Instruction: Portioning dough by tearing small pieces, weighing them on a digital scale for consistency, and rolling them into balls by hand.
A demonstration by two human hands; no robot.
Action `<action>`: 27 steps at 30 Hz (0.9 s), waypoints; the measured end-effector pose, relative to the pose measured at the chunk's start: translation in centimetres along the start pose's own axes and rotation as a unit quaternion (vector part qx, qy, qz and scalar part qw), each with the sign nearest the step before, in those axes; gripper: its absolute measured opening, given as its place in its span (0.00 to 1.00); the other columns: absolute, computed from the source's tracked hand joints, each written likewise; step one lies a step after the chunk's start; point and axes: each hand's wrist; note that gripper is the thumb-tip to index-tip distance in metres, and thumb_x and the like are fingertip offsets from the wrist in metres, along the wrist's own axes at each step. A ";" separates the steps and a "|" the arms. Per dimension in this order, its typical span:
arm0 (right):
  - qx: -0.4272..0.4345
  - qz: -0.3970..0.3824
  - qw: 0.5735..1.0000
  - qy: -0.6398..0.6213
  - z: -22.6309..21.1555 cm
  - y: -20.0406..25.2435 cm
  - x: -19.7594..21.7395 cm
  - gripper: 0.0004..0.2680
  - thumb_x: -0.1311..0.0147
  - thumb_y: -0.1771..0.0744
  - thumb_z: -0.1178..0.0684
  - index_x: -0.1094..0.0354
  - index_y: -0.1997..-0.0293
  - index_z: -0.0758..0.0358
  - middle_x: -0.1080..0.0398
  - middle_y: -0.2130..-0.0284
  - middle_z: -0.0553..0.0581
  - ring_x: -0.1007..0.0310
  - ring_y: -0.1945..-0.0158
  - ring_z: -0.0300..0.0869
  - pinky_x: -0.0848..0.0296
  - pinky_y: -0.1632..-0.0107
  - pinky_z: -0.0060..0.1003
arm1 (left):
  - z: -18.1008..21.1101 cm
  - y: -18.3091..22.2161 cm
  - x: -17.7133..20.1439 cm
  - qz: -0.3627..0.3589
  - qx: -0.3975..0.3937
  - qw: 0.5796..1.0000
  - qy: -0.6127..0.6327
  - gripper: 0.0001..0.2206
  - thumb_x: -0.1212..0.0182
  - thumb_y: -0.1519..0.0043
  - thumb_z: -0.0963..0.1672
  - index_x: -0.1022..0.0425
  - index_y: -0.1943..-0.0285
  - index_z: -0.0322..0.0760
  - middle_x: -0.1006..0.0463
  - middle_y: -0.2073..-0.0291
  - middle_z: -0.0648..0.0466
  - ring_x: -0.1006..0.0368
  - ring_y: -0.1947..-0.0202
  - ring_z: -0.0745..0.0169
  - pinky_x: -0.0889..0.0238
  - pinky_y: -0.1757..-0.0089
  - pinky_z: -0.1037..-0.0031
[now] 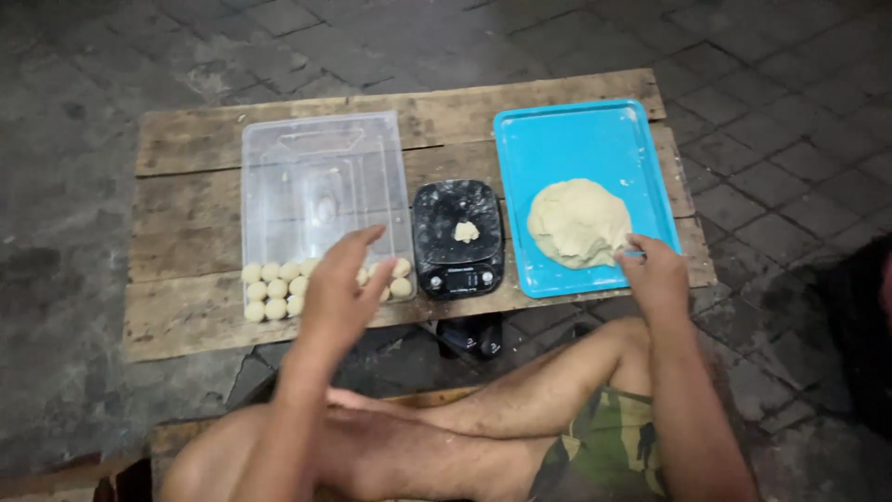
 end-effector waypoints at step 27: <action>-0.073 0.110 0.987 0.088 -4.0 -1.7 -0.7 0.06 0.38 0.31 0.48 0.21 0.58 0.55 0.29 0.71 0.63 0.26 0.64 0.65 0.25 0.59 0.61 | -4.5 0.5 1.1 -0.130 -0.025 0.972 -0.192 0.17 0.41 0.35 0.47 0.24 0.40 0.37 0.18 0.62 0.42 0.20 0.60 0.36 0.30 0.59 0.48</action>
Point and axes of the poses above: each hand's wrist, its own y-axis away from the middle knuckle, its own x-axis out of the back of the hand, z = x × y
